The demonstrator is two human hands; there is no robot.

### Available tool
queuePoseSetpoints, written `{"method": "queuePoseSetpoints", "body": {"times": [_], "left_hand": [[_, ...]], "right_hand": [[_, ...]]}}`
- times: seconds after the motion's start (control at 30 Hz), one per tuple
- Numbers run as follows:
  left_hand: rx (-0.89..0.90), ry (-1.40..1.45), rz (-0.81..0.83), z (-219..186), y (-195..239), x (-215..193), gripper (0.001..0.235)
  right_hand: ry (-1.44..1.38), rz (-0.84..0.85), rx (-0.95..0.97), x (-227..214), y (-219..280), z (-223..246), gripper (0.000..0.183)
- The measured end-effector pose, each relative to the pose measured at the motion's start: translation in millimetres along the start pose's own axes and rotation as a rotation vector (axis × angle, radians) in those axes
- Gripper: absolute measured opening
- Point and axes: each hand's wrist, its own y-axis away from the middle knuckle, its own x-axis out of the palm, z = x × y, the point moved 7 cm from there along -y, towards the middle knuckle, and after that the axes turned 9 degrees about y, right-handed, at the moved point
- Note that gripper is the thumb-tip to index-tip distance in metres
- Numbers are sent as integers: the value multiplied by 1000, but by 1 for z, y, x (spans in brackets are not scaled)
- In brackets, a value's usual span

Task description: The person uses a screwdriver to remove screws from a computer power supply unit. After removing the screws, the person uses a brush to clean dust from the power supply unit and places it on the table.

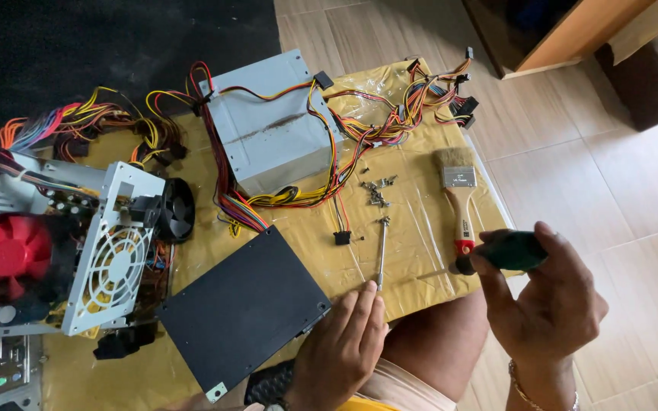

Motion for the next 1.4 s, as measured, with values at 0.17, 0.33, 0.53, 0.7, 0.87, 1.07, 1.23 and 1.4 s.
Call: {"method": "queuePoseSetpoints", "body": {"times": [0.17, 0.33, 0.53, 0.7, 0.87, 1.07, 1.23, 1.4], "left_hand": [[-3, 28, 44, 0, -5, 2, 28], [12, 19, 108, 0, 0, 12, 22], [21, -30, 105, -1, 2, 13, 23], [22, -19, 140, 0, 6, 17, 27], [13, 0, 142, -1, 7, 17, 26], [8, 41, 88, 0, 4, 10, 25], [8, 75, 49, -1, 3, 2, 35], [-174, 278, 13, 2, 4, 1, 49]], "right_hand": [[-23, -136, -39, 3, 3, -11, 64], [-28, -155, -74, 17, 0, -12, 60], [-154, -139, -152, 36, 2, -16, 58], [-136, -70, -221, 46, -3, -3, 60], [-113, -63, -225, 46, -2, -3, 62], [-143, -84, -120, 31, -7, 3, 59], [-148, -103, 18, 19, -11, 6, 53], [-138, -108, 171, 15, -9, -5, 47]]}}
